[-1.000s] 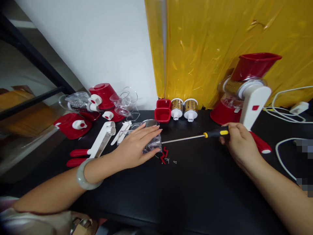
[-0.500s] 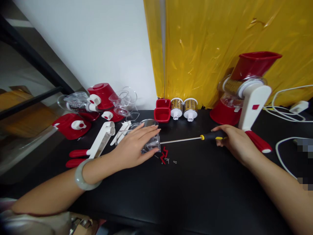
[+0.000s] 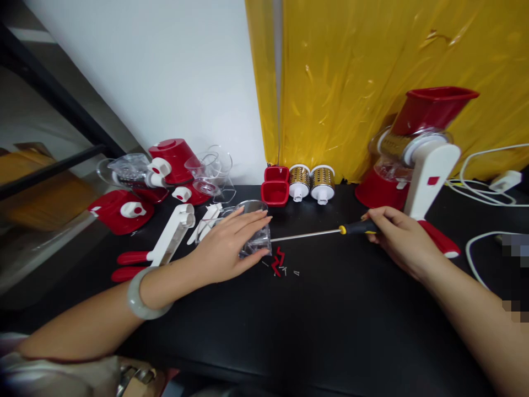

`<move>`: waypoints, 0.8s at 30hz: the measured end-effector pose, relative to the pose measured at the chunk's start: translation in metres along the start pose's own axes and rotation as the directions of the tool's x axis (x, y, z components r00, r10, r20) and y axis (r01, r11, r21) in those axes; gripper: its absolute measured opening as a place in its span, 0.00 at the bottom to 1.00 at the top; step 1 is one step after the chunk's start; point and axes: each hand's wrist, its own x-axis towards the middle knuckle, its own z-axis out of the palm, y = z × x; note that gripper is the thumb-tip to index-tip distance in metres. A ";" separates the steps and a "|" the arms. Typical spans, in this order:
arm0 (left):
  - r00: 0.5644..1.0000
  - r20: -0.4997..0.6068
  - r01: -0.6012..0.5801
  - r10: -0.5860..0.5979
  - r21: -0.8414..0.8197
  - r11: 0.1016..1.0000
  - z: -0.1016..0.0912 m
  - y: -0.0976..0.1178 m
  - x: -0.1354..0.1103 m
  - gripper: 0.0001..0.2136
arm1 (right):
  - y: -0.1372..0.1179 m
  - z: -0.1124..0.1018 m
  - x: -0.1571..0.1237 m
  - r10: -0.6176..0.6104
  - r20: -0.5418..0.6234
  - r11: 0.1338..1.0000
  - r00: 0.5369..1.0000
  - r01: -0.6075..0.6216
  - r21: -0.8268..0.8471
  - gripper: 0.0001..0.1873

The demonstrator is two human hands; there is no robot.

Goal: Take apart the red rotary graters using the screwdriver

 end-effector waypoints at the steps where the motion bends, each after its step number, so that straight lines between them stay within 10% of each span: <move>1: 1.000 0.002 0.000 0.000 0.001 1.000 0.000 0.000 0.000 0.23 | -0.002 0.001 -0.001 0.002 -0.002 0.998 1.000 -0.002 0.062 0.19; 7: 1.000 -0.025 -0.006 0.006 -0.007 1.000 0.002 -0.001 -0.002 0.23 | -0.011 -0.001 -0.004 0.037 0.119 0.986 0.992 -0.056 0.157 0.21; 13: 0.999 -0.039 -0.009 0.007 -0.041 0.999 0.001 -0.004 -0.004 0.24 | -0.012 -0.007 -0.007 0.045 0.010 0.946 0.999 -0.039 -0.322 0.23; 19: 1.000 -0.019 -0.023 0.022 -0.090 0.996 -0.001 -0.009 -0.001 0.24 | -0.008 -0.004 -0.028 0.004 0.093 0.992 0.996 -0.015 0.122 0.09; 24: 0.996 -0.031 -0.085 0.082 -0.113 0.990 -0.004 -0.012 0.001 0.24 | -0.008 -0.005 -0.025 0.026 0.106 0.998 0.994 -0.021 -0.056 0.07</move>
